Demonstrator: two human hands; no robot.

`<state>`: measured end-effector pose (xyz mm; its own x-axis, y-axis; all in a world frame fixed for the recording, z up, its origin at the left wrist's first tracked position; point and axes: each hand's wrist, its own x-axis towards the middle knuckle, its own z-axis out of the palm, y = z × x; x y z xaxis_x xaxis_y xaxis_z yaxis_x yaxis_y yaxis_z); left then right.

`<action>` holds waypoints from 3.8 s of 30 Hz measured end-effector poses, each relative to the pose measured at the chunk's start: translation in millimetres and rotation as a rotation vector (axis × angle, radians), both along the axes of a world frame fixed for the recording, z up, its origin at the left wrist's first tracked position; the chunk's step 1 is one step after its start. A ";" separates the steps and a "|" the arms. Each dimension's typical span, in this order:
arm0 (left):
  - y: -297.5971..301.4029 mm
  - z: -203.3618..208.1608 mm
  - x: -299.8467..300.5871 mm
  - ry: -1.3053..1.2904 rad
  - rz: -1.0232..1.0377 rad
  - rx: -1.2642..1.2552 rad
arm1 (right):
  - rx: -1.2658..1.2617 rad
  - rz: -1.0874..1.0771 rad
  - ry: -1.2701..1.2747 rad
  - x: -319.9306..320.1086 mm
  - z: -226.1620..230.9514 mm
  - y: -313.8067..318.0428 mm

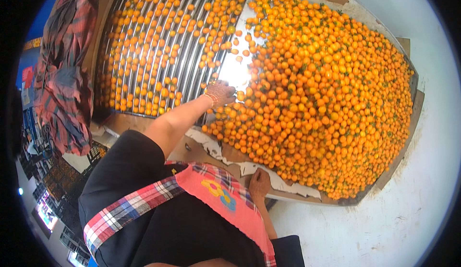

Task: The person sorts small orange fruits by hand on a processing machine, moving them from a pile onto a vibrating metal grate while discarding leaves and stems into a crate.

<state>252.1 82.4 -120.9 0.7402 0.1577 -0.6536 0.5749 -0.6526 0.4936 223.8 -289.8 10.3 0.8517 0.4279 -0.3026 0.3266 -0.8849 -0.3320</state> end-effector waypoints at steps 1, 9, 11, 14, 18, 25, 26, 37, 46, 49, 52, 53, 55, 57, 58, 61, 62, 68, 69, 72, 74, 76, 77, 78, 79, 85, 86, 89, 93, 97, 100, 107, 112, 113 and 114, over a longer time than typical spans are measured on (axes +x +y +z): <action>-2.9 5.1 -12.8 0.076 -0.080 0.018 | -0.022 -0.011 0.015 1.1 0.9 1.7; -59.2 30.5 -107.0 0.390 -0.507 0.063 | 0.027 -0.093 -0.053 -4.3 -6.7 -2.5; -56.9 12.0 -118.7 0.413 -0.624 0.236 | 0.028 -0.066 -0.078 -4.2 -10.9 -5.2; -27.2 4.0 -125.6 0.414 -0.629 0.471 | 0.116 -0.082 -0.098 -5.0 -13.9 -6.1; 5.2 15.8 -105.7 0.322 -0.115 0.801 | 0.077 -0.069 -0.102 -2.8 -9.8 -5.1; -55.2 6.3 -59.3 -0.200 -0.118 0.310 | 0.132 -0.021 -0.181 -3.6 -10.4 -3.6; -66.3 3.3 -65.5 -0.131 -0.199 0.314 | 0.124 -0.033 -0.165 -3.2 -13.3 -7.1; -108.7 -3.9 -152.8 -0.025 0.273 0.086 | 0.103 -0.016 -0.147 -4.4 -13.0 -7.6; -72.2 9.6 -114.0 0.039 -0.416 0.165 | 0.054 -0.072 -0.076 -3.7 -12.5 -5.2; -31.4 -15.3 -152.9 0.066 -0.397 0.310 | 0.049 0.010 -0.069 -0.7 -5.0 -2.7; 16.2 -1.2 -161.6 0.139 -0.689 0.459 | 0.085 -0.023 -0.095 -3.2 -12.5 -6.7; 30.1 2.6 -159.1 0.179 -0.692 0.471 | 0.069 -0.030 -0.078 -3.4 -11.8 -7.1; 54.2 3.5 -157.1 0.257 -0.587 0.550 | 0.032 -0.046 -0.044 -3.4 -8.3 -6.1; 82.6 2.6 -145.1 0.300 -0.440 0.654 | 0.039 -0.068 -0.040 -4.3 -6.1 -4.2; 95.1 9.5 -135.9 0.298 -0.319 0.646 | 0.038 -0.079 -0.035 -4.2 -5.3 -3.5; 130.4 3.4 -103.3 0.121 0.193 0.723 | 0.007 -0.086 -0.020 -3.7 -3.1 -0.8; 144.9 2.7 -86.9 0.048 0.418 0.669 | -0.002 -0.088 -0.012 -3.4 -0.2 1.4; 210.0 7.0 -0.9 0.086 0.648 0.572 | -0.023 -0.089 0.070 3.1 6.5 10.9; 202.7 13.4 11.6 0.254 0.577 0.578 | -0.025 -0.068 0.073 3.6 6.3 9.1; 163.8 -9.6 28.6 0.320 0.504 0.705 | -0.037 -0.085 0.100 3.3 10.3 14.9; 137.6 -30.1 22.7 0.252 0.251 0.826 | -0.056 -0.108 0.131 5.2 17.0 23.6; 130.2 -28.7 15.3 0.109 0.191 0.665 | -0.063 -0.100 0.138 6.2 14.0 22.4; 131.6 -25.6 15.7 0.038 0.160 0.582 | -0.054 -0.082 0.129 6.3 11.5 19.8; 145.2 -27.0 22.0 -0.013 0.183 0.569 | -0.041 -0.071 0.118 3.5 8.7 15.7; 170.7 -32.6 27.2 -0.057 0.218 0.549 | -0.006 -0.038 0.084 4.1 8.8 14.9; 271.2 -14.3 46.4 0.030 0.691 0.661 | -0.056 -0.061 0.113 8.4 10.7 19.2; 265.4 -14.5 48.3 0.126 0.557 0.707 | -0.057 -0.053 0.114 9.7 11.0 20.6; 209.9 -18.8 51.2 0.242 0.226 0.787 | -0.054 -0.038 0.141 9.2 9.2 18.0; 140.0 -26.0 28.5 -0.056 0.011 0.590 | -0.055 -0.071 0.157 2.2 3.8 8.0; 160.9 -2.8 -13.3 -0.219 0.176 0.676 | -0.043 -0.014 0.038 0.8 1.6 7.2; 159.3 1.1 -56.7 0.145 0.396 0.788 | -0.039 -0.052 0.035 1.8 10.7 15.7; 69.1 14.4 -93.1 0.380 0.155 0.553 | -0.047 -0.070 0.013 -3.8 8.4 7.4; 6.0 -0.8 -126.2 0.377 0.030 0.469 | 0.016 -0.007 -0.058 -1.3 1.4 2.3; -4.9 -1.1 -129.9 0.433 0.037 0.360 | 0.032 0.001 -0.067 -0.4 0.7 2.5; -17.5 2.9 -121.7 0.473 0.016 0.256 | 0.046 -0.021 -0.087 -3.1 -0.4 -0.1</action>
<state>130.4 64.8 -118.0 0.3708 0.3647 -0.8541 0.7067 -0.7075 0.0048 220.7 -289.9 10.0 0.8829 0.4214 -0.2072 0.3376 -0.8763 -0.3437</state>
